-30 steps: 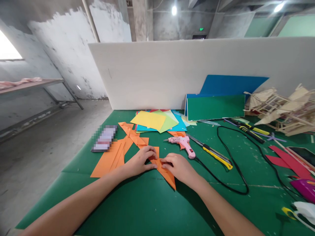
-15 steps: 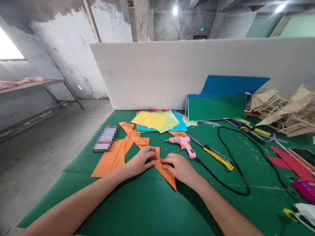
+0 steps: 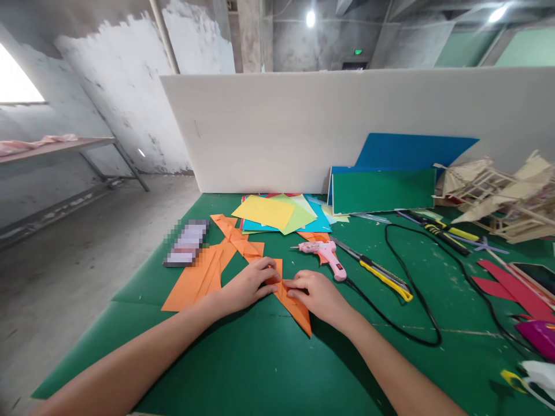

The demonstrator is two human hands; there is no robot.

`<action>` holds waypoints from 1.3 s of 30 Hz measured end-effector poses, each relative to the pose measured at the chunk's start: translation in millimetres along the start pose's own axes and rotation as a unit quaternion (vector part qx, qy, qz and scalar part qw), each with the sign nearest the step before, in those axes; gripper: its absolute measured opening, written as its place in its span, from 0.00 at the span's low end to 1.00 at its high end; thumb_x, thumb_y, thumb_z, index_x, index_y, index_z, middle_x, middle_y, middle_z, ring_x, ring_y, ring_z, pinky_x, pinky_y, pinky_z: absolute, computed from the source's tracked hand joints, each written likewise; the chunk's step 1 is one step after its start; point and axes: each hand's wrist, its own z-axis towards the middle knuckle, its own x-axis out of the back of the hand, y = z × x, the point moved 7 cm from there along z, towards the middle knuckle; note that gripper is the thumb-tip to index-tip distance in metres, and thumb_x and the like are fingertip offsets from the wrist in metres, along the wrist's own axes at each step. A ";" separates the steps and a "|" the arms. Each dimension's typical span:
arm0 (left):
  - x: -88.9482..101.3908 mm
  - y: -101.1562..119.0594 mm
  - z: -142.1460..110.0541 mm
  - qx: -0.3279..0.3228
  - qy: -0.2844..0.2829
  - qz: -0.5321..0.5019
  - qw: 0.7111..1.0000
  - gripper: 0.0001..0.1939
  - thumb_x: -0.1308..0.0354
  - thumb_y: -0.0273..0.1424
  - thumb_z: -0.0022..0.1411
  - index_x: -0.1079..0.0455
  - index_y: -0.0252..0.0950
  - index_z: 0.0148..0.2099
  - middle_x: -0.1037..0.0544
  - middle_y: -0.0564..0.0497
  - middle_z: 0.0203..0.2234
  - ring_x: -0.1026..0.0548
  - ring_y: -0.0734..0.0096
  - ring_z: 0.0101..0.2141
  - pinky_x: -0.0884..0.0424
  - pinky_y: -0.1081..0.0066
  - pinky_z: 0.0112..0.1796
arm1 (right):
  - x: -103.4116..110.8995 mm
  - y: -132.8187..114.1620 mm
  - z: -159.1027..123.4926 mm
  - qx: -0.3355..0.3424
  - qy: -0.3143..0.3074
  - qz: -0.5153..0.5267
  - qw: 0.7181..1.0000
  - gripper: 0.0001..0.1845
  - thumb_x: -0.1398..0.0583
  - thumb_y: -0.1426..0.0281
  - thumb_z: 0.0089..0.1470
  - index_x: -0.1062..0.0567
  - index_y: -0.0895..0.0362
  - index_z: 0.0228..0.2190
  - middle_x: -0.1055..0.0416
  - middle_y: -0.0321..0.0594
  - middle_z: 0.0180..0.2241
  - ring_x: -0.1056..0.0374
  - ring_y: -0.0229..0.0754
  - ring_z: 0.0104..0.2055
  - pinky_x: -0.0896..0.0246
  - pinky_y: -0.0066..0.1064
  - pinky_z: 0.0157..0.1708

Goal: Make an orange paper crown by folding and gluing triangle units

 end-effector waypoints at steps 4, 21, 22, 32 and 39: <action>0.8 4.1 1.4 -0.012 -0.011 0.007 1.000 0.05 0.46 0.31 0.64 0.32 0.35 0.39 0.29 0.49 0.36 0.30 0.65 0.40 0.34 0.66 0.45 | 0.5 -1.7 -0.1 0.003 -0.005 -0.003 1.000 0.13 0.43 0.67 0.57 0.20 0.52 0.40 0.30 0.39 0.29 0.33 0.41 0.33 0.41 0.29 0.32; -2.8 10.0 0.8 -0.048 -0.033 0.080 0.995 0.09 0.51 0.32 0.67 0.32 0.37 0.44 0.29 0.48 0.37 0.31 0.65 0.40 0.36 0.67 0.43 | 1.6 -7.3 -0.7 0.019 -0.007 -0.035 0.999 0.13 0.45 0.68 0.59 0.20 0.52 0.39 0.29 0.40 0.31 0.32 0.42 0.35 0.41 0.30 0.33; -3.1 10.1 0.8 -0.049 -0.033 0.083 0.995 0.09 0.52 0.32 0.67 0.32 0.37 0.44 0.30 0.48 0.37 0.31 0.65 0.40 0.36 0.67 0.43 | 2.0 -7.9 -0.6 0.020 -0.008 -0.036 0.999 0.14 0.45 0.68 0.59 0.20 0.52 0.39 0.29 0.40 0.31 0.32 0.42 0.35 0.41 0.30 0.33; -7.4 12.1 1.7 -0.071 -0.045 0.143 0.986 0.09 0.53 0.30 0.68 0.32 0.35 0.41 0.30 0.48 0.35 0.32 0.66 0.36 0.37 0.68 0.39 | -0.6 -7.7 -1.9 0.012 -0.007 -0.061 0.998 0.13 0.45 0.69 0.59 0.20 0.51 0.38 0.30 0.40 0.31 0.32 0.42 0.35 0.41 0.30 0.33; -11.9 18.0 -1.6 -0.095 -0.037 0.212 0.972 0.10 0.54 0.28 0.68 0.33 0.35 0.37 0.31 0.48 0.33 0.35 0.66 0.34 0.40 0.68 0.36 | -3.4 -13.4 -2.2 0.019 -0.020 -0.114 0.993 0.15 0.47 0.70 0.61 0.20 0.54 0.35 0.31 0.40 0.30 0.33 0.42 0.34 0.43 0.31 0.33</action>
